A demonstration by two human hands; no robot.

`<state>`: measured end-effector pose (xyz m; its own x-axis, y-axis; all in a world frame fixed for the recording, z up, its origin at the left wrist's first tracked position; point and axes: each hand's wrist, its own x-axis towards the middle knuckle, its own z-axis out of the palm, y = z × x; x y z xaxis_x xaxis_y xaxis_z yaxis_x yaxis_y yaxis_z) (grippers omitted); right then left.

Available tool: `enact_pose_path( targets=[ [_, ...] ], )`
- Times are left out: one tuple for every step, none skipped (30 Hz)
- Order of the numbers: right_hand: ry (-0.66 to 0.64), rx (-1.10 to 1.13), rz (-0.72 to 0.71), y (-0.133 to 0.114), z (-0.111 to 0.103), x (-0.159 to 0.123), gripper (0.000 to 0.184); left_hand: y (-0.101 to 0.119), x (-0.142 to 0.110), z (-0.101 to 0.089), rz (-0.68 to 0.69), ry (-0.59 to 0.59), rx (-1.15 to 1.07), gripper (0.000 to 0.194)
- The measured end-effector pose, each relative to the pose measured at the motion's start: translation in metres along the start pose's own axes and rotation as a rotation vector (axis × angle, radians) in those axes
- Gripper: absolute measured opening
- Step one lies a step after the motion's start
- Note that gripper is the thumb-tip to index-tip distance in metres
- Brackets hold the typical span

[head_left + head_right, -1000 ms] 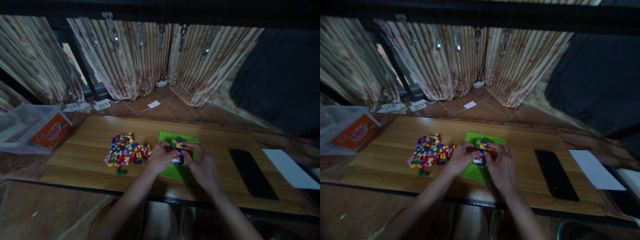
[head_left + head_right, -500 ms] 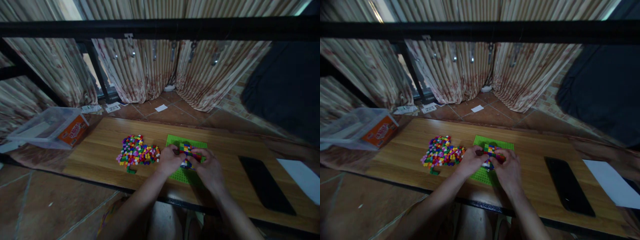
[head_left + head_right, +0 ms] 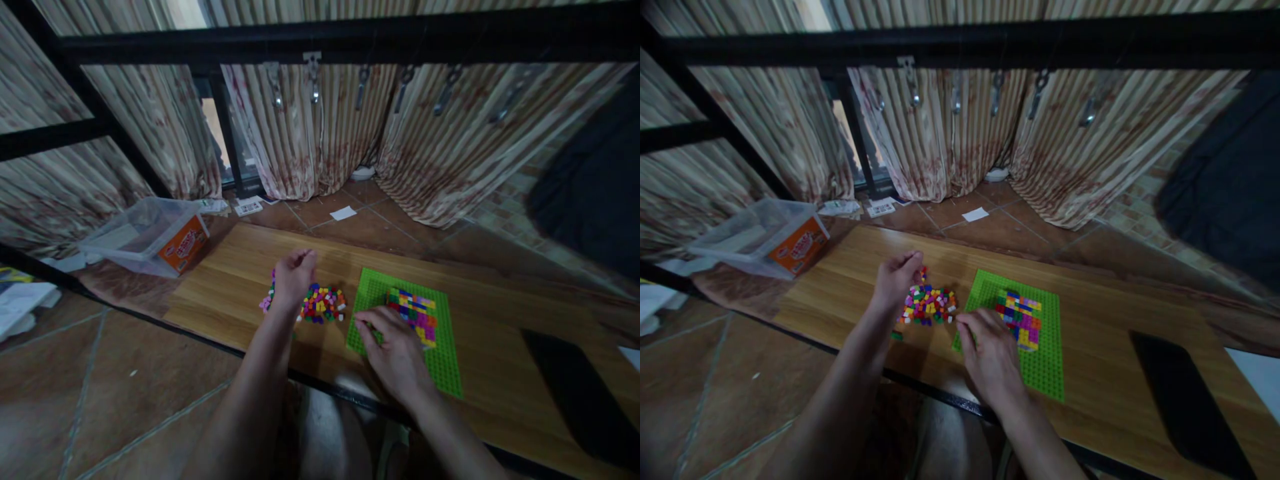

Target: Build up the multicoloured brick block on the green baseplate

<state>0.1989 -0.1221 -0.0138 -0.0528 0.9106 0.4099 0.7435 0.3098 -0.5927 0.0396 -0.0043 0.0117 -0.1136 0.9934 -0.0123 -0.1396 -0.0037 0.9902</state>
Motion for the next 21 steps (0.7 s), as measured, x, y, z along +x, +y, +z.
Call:
enact_pose_path(
  targets=[
    [-0.028, -0.022, -0.006, -0.002, 0.006, 0.0, 0.016, 0.002, 0.003, -0.006, -0.007, 0.037, -0.036, 0.021],
    [-0.054, -0.048, -0.008, -0.003, 0.012, 0.0, 0.016, 0.004, 0.005, -0.011, -0.016, 0.063, -0.066, 0.021],
    [-0.077, -0.075, -0.009, -0.004, 0.016, 0.0, 0.016, 0.005, 0.006, -0.015, -0.025, 0.08, -0.092, 0.022],
    [-0.097, -0.101, -0.009, -0.006, 0.02, 0.001, 0.016, 0.006, 0.007, -0.018, -0.03, 0.086, -0.112, 0.022],
    [-0.114, -0.126, -0.009, -0.007, 0.024, 0.001, 0.017, 0.006, 0.008, -0.021, -0.03, 0.088, -0.129, 0.022],
    [-0.125, -0.149, -0.009, -0.008, 0.026, 0.002, 0.017, 0.006, 0.008, -0.023, -0.027, 0.085, -0.145, 0.022],
    [-0.127, -0.17, -0.008, -0.009, 0.028, 0.002, 0.018, 0.006, 0.008, -0.024, -0.022, 0.08, -0.159, 0.022],
    [-0.117, -0.187, -0.003, -0.008, 0.03, 0.003, 0.018, 0.006, 0.008, -0.025, -0.016, 0.074, -0.169, 0.022],
    [-0.094, -0.204, 0.005, -0.007, 0.031, 0.003, 0.02, 0.006, 0.008, -0.025, -0.014, 0.07, -0.174, 0.022],
    [-0.063, -0.222, 0.014, -0.005, 0.032, 0.004, 0.021, 0.006, 0.008, -0.025, -0.018, 0.066, -0.176, 0.022],
    [-0.032, -0.242, 0.021, -0.002, 0.034, 0.005, 0.023, 0.006, 0.008, -0.025, -0.024, 0.064, -0.177, 0.023],
    [-0.009, -0.261, 0.024, 0.001, 0.035, 0.005, 0.025, 0.007, 0.008, -0.025, -0.032, 0.064, -0.176, 0.024],
    [0.004, -0.277, 0.022, 0.004, 0.036, 0.006, 0.028, 0.007, 0.008, -0.025, -0.042, 0.065, -0.176, 0.025],
    [0.003, -0.286, 0.016, 0.007, 0.038, 0.007, 0.03, 0.007, 0.008, -0.024, -0.049, 0.067, -0.177, 0.026],
    [-0.007, -0.289, 0.011, 0.009, 0.04, 0.008, 0.033, 0.007, 0.008, -0.024, -0.053, 0.069, -0.18, 0.027],
    [-0.022, -0.285, 0.008, 0.011, 0.042, 0.009, 0.035, 0.007, 0.008, -0.023, -0.053, 0.07, -0.182, 0.027],
    [-0.04, -0.278, 0.009, 0.012, 0.043, 0.01, 0.037, 0.006, 0.008, -0.023, -0.052, 0.071, -0.184, 0.027],
    [-0.058, -0.271, 0.014, 0.013, 0.045, 0.012, 0.037, 0.006, 0.008, -0.023, -0.052, 0.071, -0.183, 0.027],
    [-0.076, -0.268, 0.022, 0.013, 0.046, 0.014, 0.037, 0.006, 0.008, -0.023, -0.051, 0.072, -0.181, 0.026],
    [-0.093, -0.27, 0.03, 0.013, 0.047, 0.016, 0.036, 0.006, 0.008, -0.023, -0.051, 0.07, -0.179, 0.026],
    [-0.109, -0.273, 0.038, 0.012, 0.048, 0.017, 0.034, 0.006, 0.008, -0.023, -0.051, 0.067, -0.177, 0.026]
  ],
)
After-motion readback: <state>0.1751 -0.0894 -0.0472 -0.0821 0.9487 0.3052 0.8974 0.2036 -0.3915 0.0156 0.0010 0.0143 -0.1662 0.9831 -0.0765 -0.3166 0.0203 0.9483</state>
